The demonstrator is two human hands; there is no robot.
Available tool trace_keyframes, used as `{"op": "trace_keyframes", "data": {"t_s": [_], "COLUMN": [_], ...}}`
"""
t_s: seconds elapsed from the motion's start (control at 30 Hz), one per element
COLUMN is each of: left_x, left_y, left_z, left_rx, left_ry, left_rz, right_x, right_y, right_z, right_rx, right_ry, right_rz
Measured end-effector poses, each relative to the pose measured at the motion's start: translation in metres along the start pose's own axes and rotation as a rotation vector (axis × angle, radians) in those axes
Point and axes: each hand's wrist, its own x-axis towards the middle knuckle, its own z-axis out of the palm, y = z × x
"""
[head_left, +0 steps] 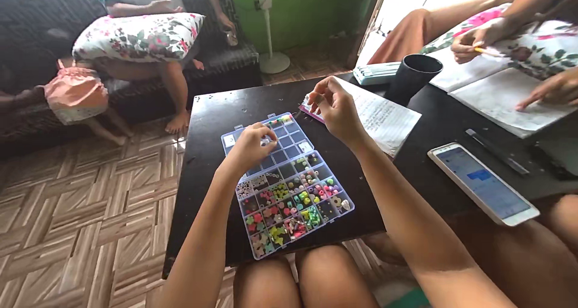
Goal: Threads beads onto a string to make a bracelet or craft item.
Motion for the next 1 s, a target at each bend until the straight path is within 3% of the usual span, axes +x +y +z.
{"op": "trace_keyframes", "data": {"t_s": [0.1, 0.2, 0.33, 0.47, 0.77, 1.0], "left_x": [-0.002, -0.006, 0.001, 0.001, 0.003, 0.000], "left_y": [0.006, 0.016, 0.022, 0.029, 0.035, 0.028], "left_z": [-0.006, -0.017, -0.021, -0.016, -0.012, -0.010], "left_rx": [-0.030, -0.114, -0.432, -0.661, -0.708, -0.538], "left_ry": [-0.018, 0.067, 0.215, 0.163, 0.079, 0.082], "left_rz": [-0.057, -0.097, -0.116, -0.057, -0.100, -0.040], "right_x": [-0.002, -0.004, -0.010, -0.007, -0.008, -0.008], "right_y": [-0.001, 0.000, -0.005, -0.002, -0.006, -0.007], "right_z": [0.002, 0.003, 0.006, 0.015, 0.018, 0.024], "right_rx": [-0.016, 0.037, 0.035, 0.047, 0.057, 0.060], "right_ry": [-0.066, -0.107, -0.160, -0.193, -0.215, -0.217], "right_rz": [-0.035, -0.107, -0.240, -0.329, -0.342, -0.290]}}
